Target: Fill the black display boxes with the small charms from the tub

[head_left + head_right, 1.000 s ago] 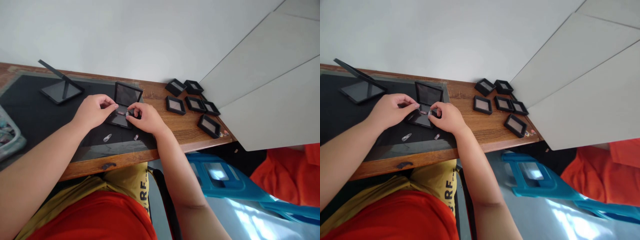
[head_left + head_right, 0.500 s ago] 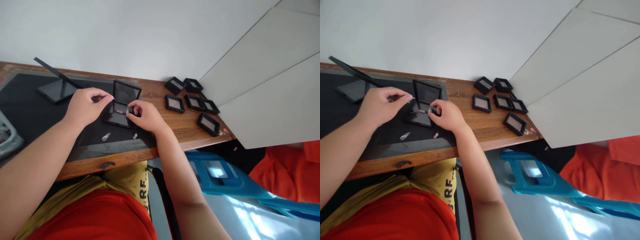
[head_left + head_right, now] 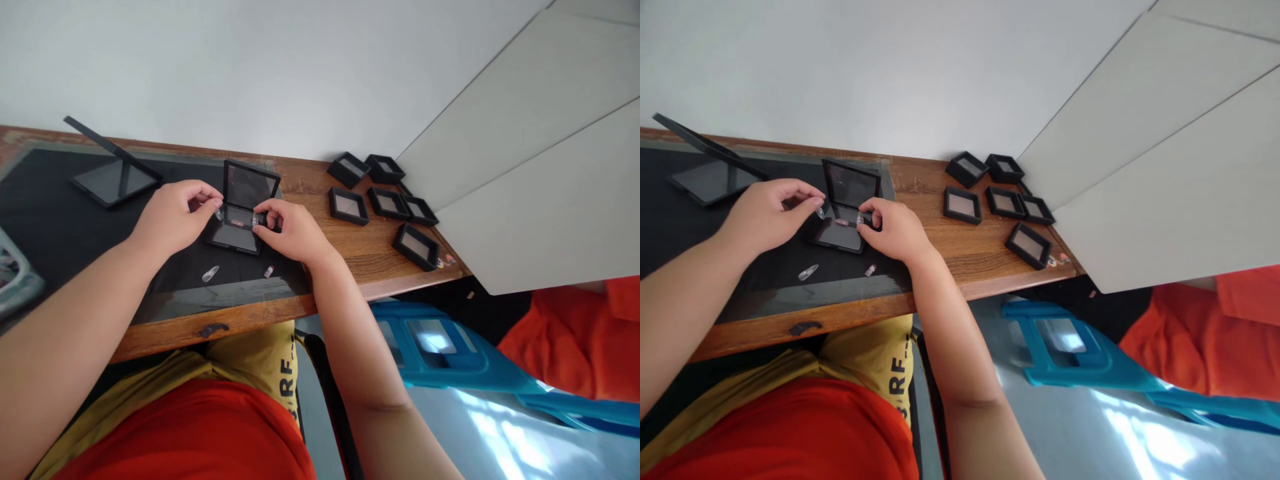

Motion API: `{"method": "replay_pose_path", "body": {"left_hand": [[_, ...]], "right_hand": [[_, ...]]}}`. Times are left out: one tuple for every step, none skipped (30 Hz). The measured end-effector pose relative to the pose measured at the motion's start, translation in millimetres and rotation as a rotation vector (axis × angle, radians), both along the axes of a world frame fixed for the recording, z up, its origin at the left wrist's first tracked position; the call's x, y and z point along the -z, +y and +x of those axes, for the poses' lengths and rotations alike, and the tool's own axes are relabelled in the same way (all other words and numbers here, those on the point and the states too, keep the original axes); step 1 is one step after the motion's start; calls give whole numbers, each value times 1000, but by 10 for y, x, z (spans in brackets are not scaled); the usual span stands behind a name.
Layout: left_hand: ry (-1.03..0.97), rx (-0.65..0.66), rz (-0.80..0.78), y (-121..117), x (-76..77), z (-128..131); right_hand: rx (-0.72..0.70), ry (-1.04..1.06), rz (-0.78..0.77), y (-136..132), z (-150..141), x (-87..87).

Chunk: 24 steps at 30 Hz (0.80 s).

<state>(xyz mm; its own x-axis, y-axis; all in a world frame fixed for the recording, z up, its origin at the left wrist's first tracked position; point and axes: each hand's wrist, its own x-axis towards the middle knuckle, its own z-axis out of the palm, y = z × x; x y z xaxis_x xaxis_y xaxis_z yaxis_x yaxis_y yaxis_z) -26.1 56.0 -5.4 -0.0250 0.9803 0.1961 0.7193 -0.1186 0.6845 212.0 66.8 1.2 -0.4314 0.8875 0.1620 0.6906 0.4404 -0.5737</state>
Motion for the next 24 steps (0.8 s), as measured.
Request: {"method": "replay_pose_path", "body": {"left_hand": [[7,4,-9,3,6,8],[14,12,-20,7,10,17],[23,22,-33,10,14,27],[33,36,-44,14,17,37],[45,50,-55,19,22,45],[57,65,-65,25,29,50],[68,82,-70,32,39,52],[76,104,-70,40,53,50],[80,128,-58,49,70,45],[81,155,-35,57,90,37],[82,179,-9,65,112,27],[83,197,18,72,133,17],[85,204,40,76,151,7],[89,202,56,78,165,0],[93,200,63,77,175,-4],[98,198,67,73,179,-5],[106,196,73,67,178,-1],[119,195,80,61,175,7],[134,195,87,53,171,17],[151,193,95,46,167,29],[167,191,104,40,165,43],[181,191,111,35,165,56],[192,197,115,30,167,68],[200,202,117,27,171,78]], "right_hand": [[0,-1,-1,0,0,-1],[-1,-2,-2,0,0,-1],[-1,-4,-2,0,1,-1],[-2,-5,-3,1,1,-1],[-3,-5,-4,1,2,-1],[-5,-3,-4,2,2,0],[-8,0,-3,3,3,2],[-11,3,-2,3,3,4],[-13,7,0,3,3,6],[-15,10,1,3,4,9],[-16,11,0,3,4,11],[-16,10,-1,3,5,13],[-17,7,-3,4,5,14],[-18,4,-4,4,6,16],[-18,3,-5,4,7,17],[-19,3,-5,4,8,17],[-19,5,-4,4,9,18],[-20,9,-3,3,9,19],[-21,13,-2,3,10,21],[-21,16,-2,2,10,22],[-21,19,-1,1,10,24],[-21,22,0,1,11,25],[-22,24,0,0,11,27],[-24,26,2,1,11,28]]}}
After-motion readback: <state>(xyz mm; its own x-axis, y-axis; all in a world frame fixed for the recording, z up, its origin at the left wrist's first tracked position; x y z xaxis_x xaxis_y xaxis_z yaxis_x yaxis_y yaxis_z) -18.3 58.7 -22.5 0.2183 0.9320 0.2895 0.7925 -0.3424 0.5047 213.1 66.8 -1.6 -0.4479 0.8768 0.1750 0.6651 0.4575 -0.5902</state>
